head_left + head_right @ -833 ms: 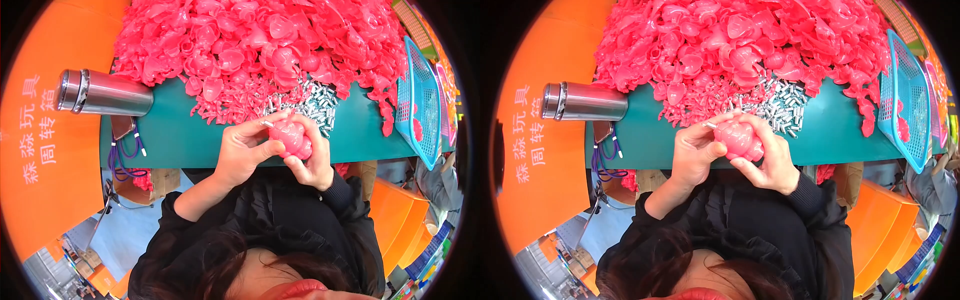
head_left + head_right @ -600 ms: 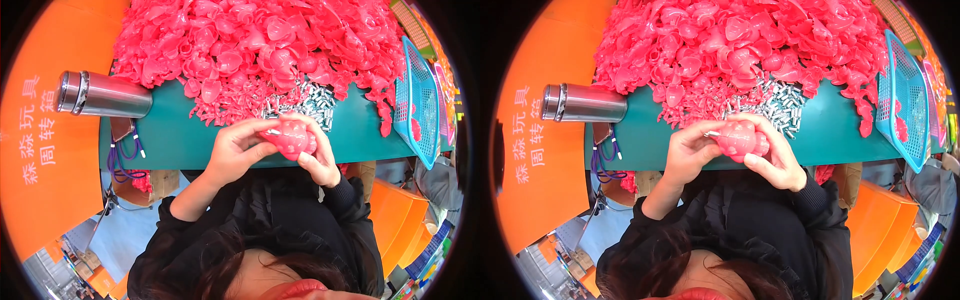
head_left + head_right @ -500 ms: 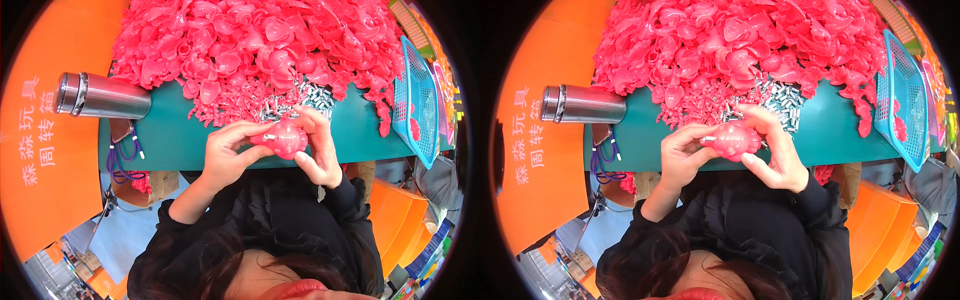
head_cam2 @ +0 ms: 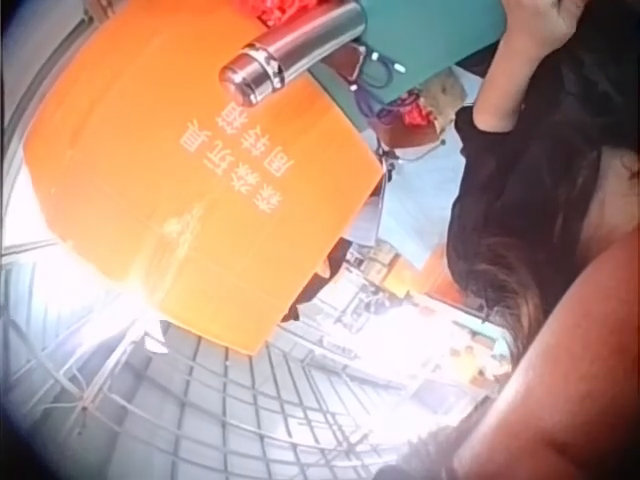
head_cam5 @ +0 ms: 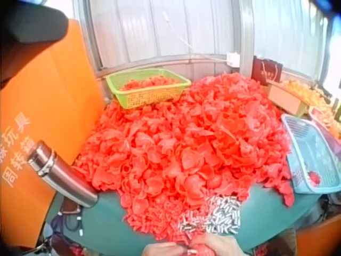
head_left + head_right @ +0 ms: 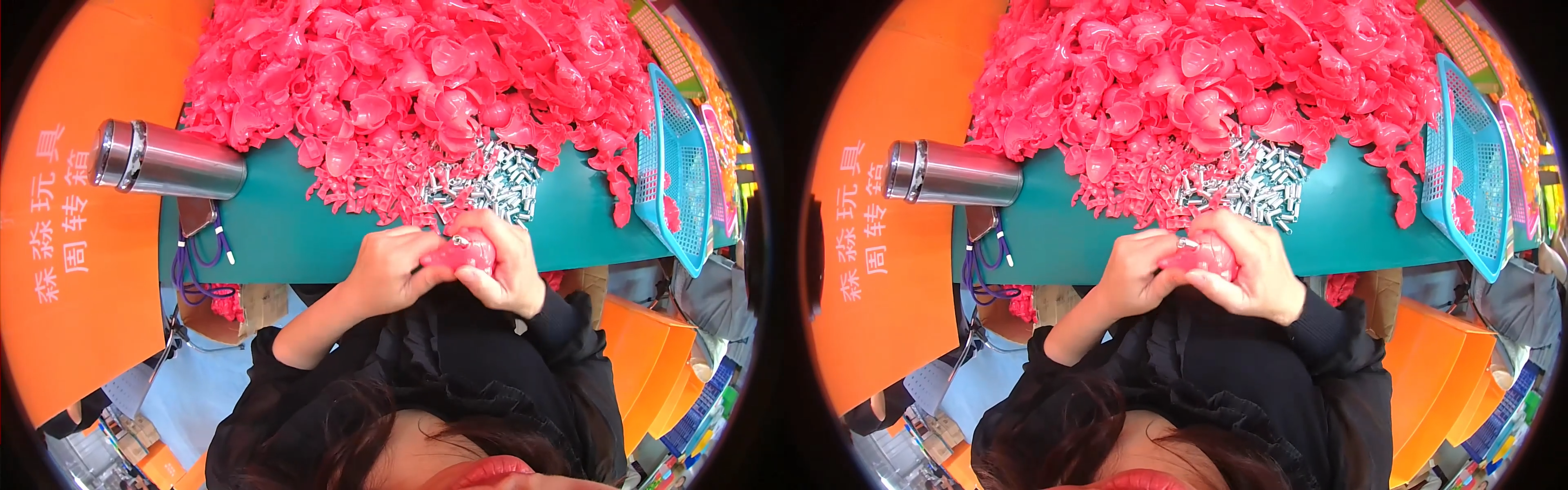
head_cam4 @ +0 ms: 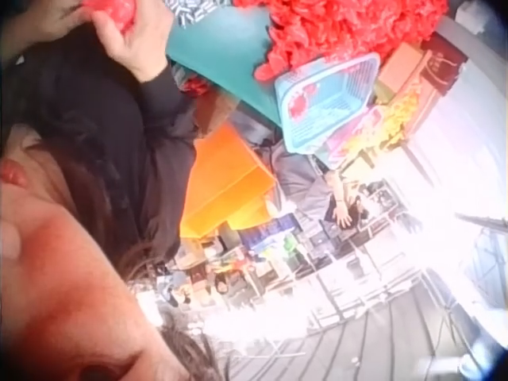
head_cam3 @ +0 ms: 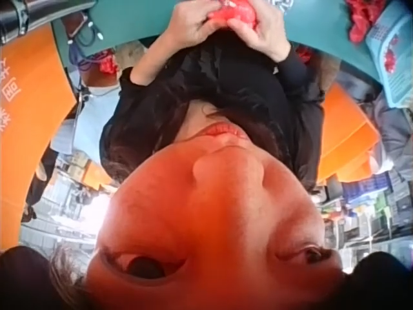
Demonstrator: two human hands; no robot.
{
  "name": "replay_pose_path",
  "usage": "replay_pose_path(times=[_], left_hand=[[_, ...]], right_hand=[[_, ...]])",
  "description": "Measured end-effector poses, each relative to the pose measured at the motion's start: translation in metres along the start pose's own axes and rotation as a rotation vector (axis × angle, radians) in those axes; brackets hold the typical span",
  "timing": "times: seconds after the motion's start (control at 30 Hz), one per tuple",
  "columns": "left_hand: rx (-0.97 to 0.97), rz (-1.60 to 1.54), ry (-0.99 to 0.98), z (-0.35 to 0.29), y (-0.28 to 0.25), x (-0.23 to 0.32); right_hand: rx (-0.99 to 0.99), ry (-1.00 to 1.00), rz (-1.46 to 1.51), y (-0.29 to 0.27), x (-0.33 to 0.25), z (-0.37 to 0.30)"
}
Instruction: Assembling small pink plastic toy parts by inserting small metal components into them at a factory workbench.
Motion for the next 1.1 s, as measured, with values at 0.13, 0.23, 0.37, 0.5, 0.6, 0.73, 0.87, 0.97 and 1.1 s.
replay_pose_path(times=[0.13,0.23,0.37,0.5,0.6,0.73,0.87,0.97,1.1], left_hand=[[0.293,0.048,-0.1,-0.003,-0.033,-0.013],[0.521,0.049,-0.369,-0.025,-0.07,-0.046],[0.643,0.282,-0.509,-0.041,-0.112,-0.066],[0.582,0.465,-0.563,-0.04,-0.128,-0.071],[0.527,0.471,-0.636,-0.039,-0.126,-0.08],[0.327,0.65,-0.544,-0.027,-0.113,-0.084],[0.368,0.424,-0.516,-0.019,-0.119,-0.086],[0.466,0.929,-0.353,-0.01,-0.156,-0.07],[0.2,1.187,-0.428,-0.009,-0.153,-0.083]], right_hand=[[0.609,-0.037,-0.473,-0.105,-0.013,-0.002],[1.039,0.13,-1.297,-0.224,-0.013,-0.037],[1.015,0.524,-1.73,-0.28,0.046,-0.06],[0.689,0.613,-1.51,-0.285,0.079,-0.063],[0.639,0.58,-1.568,-0.29,0.08,-0.09],[0.608,0.491,-1.274,-0.313,0.093,-0.118],[0.696,0.418,-1.301,-0.267,0.045,-0.088],[0.846,0.22,-1.284,-0.253,0.019,-0.073],[0.703,-0.054,-1.04,-0.167,-0.017,-0.022]])
Point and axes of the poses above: each hand's wrist, its own z-axis towards the middle knuckle, its own y-axis out of the palm, x = y × z, the point moved 9 cm from there along z, towards the middle knuckle, and after that the axes turned 9 degrees about y, right-handed, at the moved point
